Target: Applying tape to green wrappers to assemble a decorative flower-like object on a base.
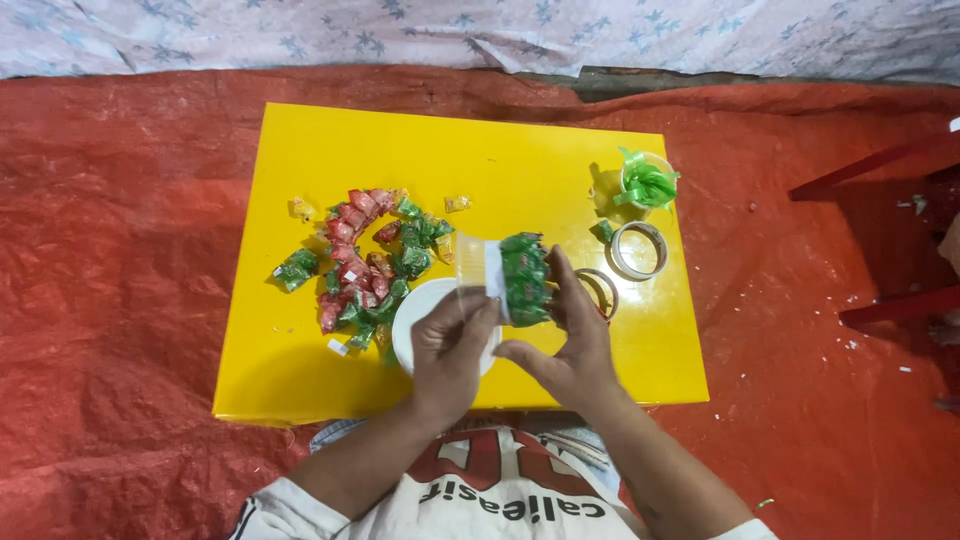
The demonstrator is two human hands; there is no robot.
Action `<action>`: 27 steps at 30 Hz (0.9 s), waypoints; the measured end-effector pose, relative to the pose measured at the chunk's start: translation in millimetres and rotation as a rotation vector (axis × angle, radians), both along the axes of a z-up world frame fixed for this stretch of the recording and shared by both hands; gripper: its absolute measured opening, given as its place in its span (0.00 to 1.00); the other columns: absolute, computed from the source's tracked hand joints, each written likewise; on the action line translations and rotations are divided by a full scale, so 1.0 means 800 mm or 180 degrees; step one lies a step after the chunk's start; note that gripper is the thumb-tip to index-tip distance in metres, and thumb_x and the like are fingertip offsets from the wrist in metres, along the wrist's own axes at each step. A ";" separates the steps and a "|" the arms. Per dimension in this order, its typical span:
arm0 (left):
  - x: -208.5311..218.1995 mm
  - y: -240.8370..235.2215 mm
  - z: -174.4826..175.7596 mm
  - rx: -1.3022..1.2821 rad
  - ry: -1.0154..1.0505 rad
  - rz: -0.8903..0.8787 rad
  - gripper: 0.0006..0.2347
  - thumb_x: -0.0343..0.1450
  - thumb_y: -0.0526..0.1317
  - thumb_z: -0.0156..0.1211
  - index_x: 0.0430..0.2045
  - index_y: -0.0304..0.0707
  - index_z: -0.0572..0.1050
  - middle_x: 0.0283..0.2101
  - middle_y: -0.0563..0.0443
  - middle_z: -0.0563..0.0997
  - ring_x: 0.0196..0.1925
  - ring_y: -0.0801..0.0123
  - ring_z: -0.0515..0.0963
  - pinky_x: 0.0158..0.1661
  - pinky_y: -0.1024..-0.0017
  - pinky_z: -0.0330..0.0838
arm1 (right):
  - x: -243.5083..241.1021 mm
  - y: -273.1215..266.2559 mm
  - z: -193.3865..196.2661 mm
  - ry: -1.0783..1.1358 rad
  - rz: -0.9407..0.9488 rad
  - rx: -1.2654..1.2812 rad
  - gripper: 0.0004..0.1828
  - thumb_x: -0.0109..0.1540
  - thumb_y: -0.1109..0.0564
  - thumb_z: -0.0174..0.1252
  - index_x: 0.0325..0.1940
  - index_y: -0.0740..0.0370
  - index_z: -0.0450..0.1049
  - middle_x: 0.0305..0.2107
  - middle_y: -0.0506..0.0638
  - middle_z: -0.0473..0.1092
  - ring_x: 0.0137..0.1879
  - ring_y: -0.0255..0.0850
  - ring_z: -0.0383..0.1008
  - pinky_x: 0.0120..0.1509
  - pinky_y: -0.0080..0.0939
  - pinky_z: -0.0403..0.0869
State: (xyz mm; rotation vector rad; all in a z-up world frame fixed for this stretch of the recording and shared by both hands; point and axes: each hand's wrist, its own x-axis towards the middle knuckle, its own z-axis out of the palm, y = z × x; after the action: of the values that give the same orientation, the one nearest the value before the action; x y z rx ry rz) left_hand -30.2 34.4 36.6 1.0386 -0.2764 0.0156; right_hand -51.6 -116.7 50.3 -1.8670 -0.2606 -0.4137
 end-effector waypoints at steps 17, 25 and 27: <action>0.001 0.002 0.024 0.0118 0.0296 -0.0189 0.07 0.76 0.35 0.57 0.29 0.37 0.82 0.25 0.45 0.81 0.29 0.63 0.84 0.39 0.65 0.81 | 0.092 0.004 0.198 0.0830 0.0952 -0.3457 0.06 0.58 0.48 0.63 0.32 0.47 0.83 0.31 0.42 0.78 0.42 0.48 0.80 0.45 0.50 0.79; 0.003 0.006 0.028 0.0045 0.0632 -0.0380 0.08 0.77 0.36 0.56 0.32 0.33 0.82 0.26 0.46 0.82 0.29 0.64 0.84 0.41 0.64 0.82 | 0.097 0.039 0.235 0.1264 0.1123 -0.4660 0.11 0.64 0.47 0.57 0.37 0.48 0.84 0.30 0.45 0.79 0.41 0.46 0.83 0.48 0.45 0.81; 0.005 0.005 0.021 0.0034 0.0641 -0.0374 0.08 0.77 0.36 0.56 0.31 0.32 0.82 0.25 0.45 0.82 0.29 0.65 0.83 0.40 0.65 0.81 | 0.096 0.041 0.236 0.1262 0.1201 -0.4758 0.11 0.64 0.47 0.57 0.37 0.47 0.84 0.31 0.44 0.79 0.43 0.45 0.83 0.49 0.43 0.81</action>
State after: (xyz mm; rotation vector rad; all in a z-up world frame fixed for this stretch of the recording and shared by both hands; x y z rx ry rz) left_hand -26.5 38.0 53.4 1.0245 -0.1540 -0.1956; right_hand 24.9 -83.7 239.2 -3.1622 -0.7622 0.6291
